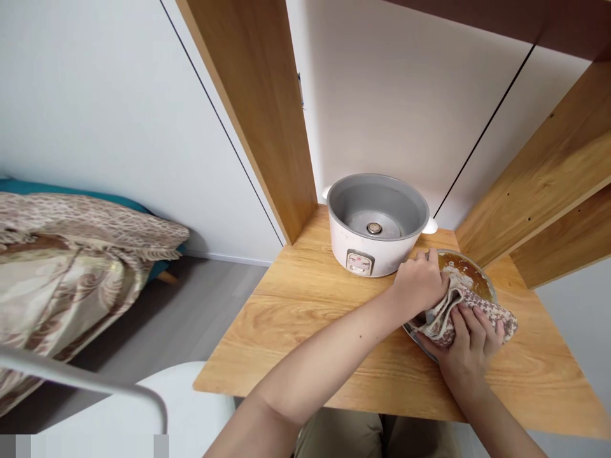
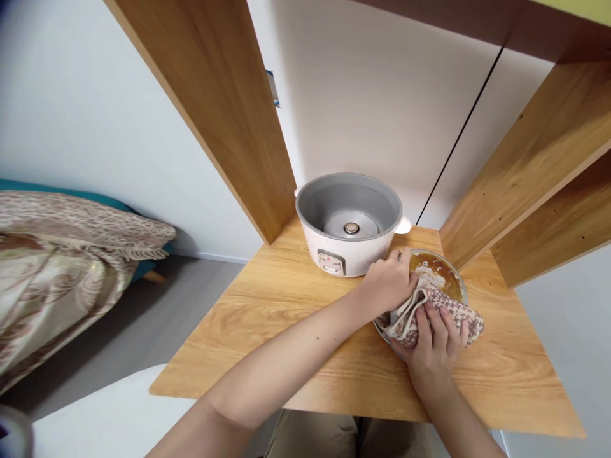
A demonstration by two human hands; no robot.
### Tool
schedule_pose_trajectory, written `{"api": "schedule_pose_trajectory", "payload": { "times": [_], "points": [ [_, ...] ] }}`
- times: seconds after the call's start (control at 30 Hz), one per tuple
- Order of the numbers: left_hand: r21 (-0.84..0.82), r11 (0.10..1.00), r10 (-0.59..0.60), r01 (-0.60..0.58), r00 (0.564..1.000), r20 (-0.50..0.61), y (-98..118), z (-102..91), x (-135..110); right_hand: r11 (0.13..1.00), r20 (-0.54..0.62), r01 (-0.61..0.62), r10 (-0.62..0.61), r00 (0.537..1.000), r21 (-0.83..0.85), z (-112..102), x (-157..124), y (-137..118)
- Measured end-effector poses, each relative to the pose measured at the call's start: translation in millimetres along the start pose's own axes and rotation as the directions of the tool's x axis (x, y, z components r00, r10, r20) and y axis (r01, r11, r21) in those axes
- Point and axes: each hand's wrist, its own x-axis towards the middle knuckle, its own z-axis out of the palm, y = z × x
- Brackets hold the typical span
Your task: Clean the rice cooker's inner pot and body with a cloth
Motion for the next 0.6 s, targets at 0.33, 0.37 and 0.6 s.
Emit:
{"api": "schedule_pose_trajectory", "payload": {
  "times": [0.33,0.37,0.6],
  "points": [
    [0.035,0.999,0.018,-0.017,1.000,-0.020,0.0,4.1,1.4,0.998,-0.046,-0.015,0.018,0.999,0.069,2.0,4.9,5.4],
    [0.035,0.999,0.025,-0.024,0.999,-0.025,0.2,4.4,1.2,0.998,-0.045,-0.015,0.017,0.999,0.059,1.9,5.0,4.5],
    [0.019,1.000,-0.017,0.017,1.000,-0.010,5.6,0.0,-1.1,0.997,-0.043,-0.034,0.037,0.998,0.070,0.8,4.4,2.9]
  ]
}}
